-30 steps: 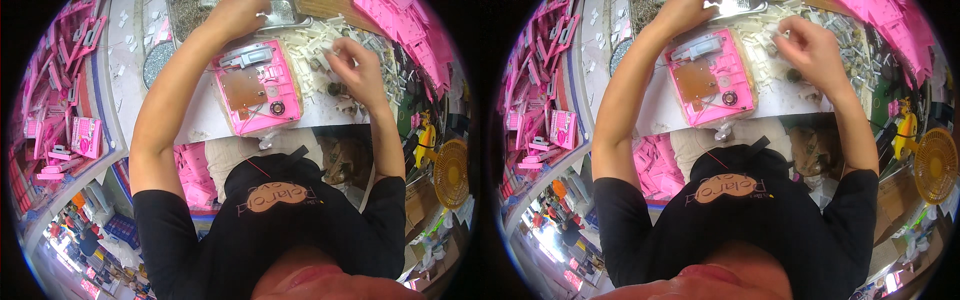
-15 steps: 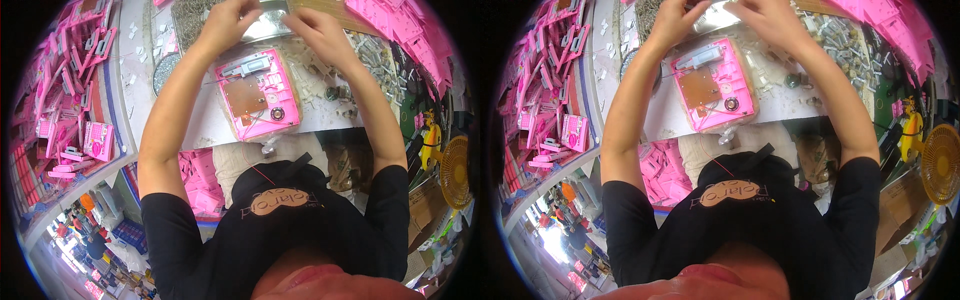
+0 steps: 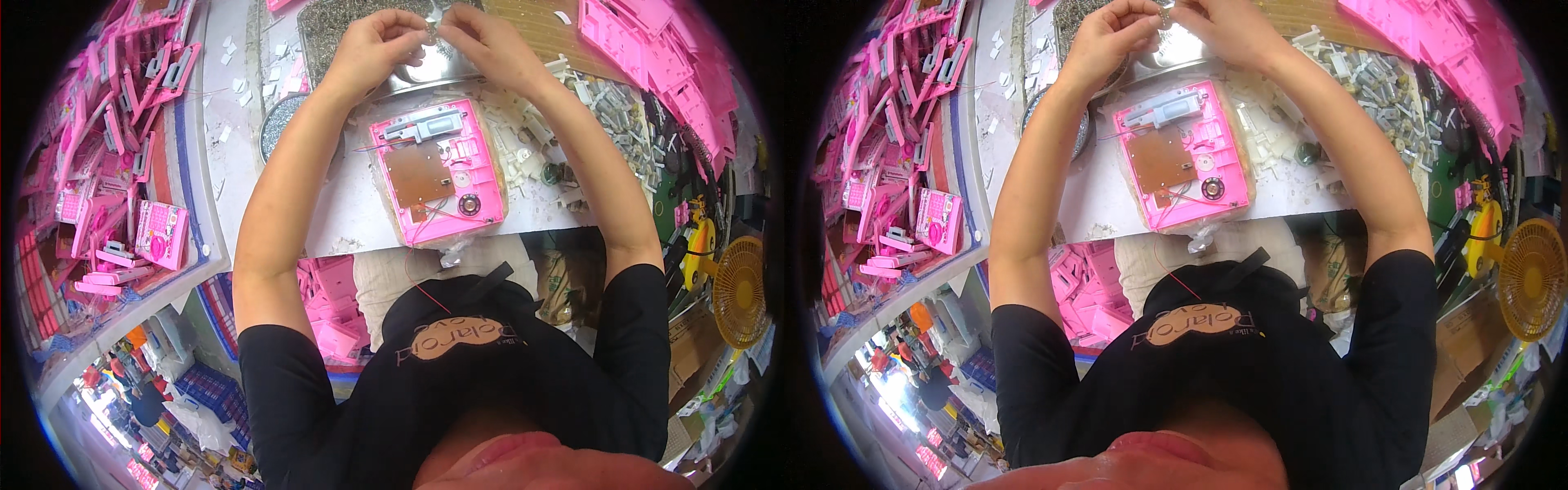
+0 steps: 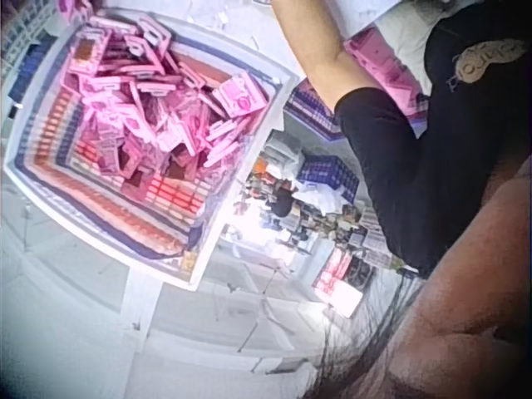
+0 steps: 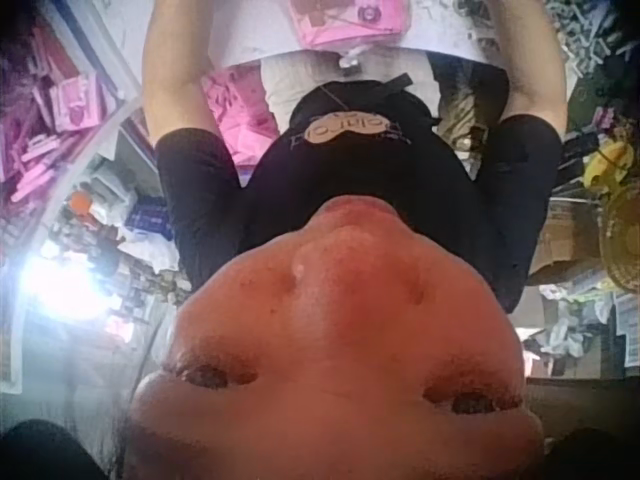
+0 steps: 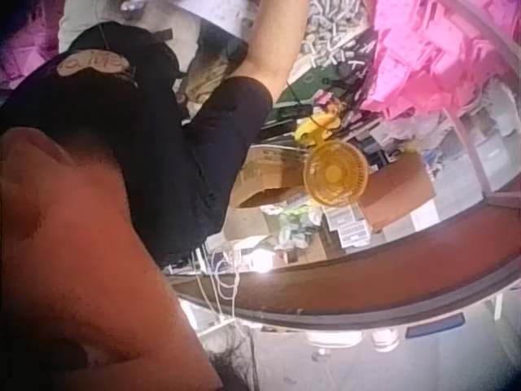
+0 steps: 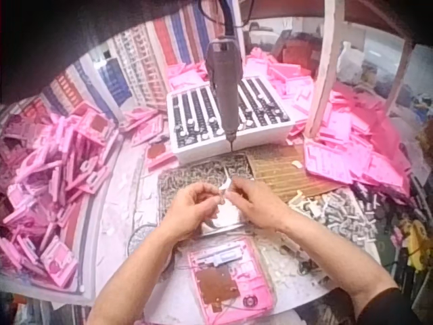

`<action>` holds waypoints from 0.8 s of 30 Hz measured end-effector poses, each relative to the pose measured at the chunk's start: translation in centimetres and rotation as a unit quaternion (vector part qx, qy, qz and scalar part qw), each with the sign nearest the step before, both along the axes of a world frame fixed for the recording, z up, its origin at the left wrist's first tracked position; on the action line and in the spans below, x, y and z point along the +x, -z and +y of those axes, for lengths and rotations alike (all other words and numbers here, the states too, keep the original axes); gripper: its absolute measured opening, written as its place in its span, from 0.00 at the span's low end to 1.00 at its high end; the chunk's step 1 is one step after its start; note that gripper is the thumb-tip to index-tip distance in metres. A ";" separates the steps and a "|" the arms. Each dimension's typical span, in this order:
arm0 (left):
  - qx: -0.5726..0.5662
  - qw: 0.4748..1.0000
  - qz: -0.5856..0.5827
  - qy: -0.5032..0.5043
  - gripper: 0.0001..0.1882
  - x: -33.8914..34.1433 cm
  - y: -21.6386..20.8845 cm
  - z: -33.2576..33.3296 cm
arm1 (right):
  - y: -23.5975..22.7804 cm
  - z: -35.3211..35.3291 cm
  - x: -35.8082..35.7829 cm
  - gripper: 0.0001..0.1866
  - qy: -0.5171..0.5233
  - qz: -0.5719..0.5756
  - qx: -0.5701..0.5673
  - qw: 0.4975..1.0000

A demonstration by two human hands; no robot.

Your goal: Assembling the internal components and housing of a pink electronic toy or device using a soldering iron and screwdriver.

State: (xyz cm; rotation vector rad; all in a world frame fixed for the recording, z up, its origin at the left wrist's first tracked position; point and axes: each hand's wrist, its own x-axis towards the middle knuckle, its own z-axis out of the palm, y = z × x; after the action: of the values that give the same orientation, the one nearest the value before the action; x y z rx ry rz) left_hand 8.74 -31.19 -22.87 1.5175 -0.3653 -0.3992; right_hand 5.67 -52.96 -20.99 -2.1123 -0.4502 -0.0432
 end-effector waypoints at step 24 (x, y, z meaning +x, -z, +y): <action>0.065 0.991 0.118 0.004 0.15 -4.8 -4.1 -1.6 | -0.9 -1.3 -3.8 0.13 -0.044 0.002 -0.004 0.999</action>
State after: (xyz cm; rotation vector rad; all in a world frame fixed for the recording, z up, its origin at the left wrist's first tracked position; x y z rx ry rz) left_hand 3.99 -32.76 -18.76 1.5763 -0.1612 -0.6122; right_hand 1.90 -54.31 -20.08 -2.0969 -0.5416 0.0135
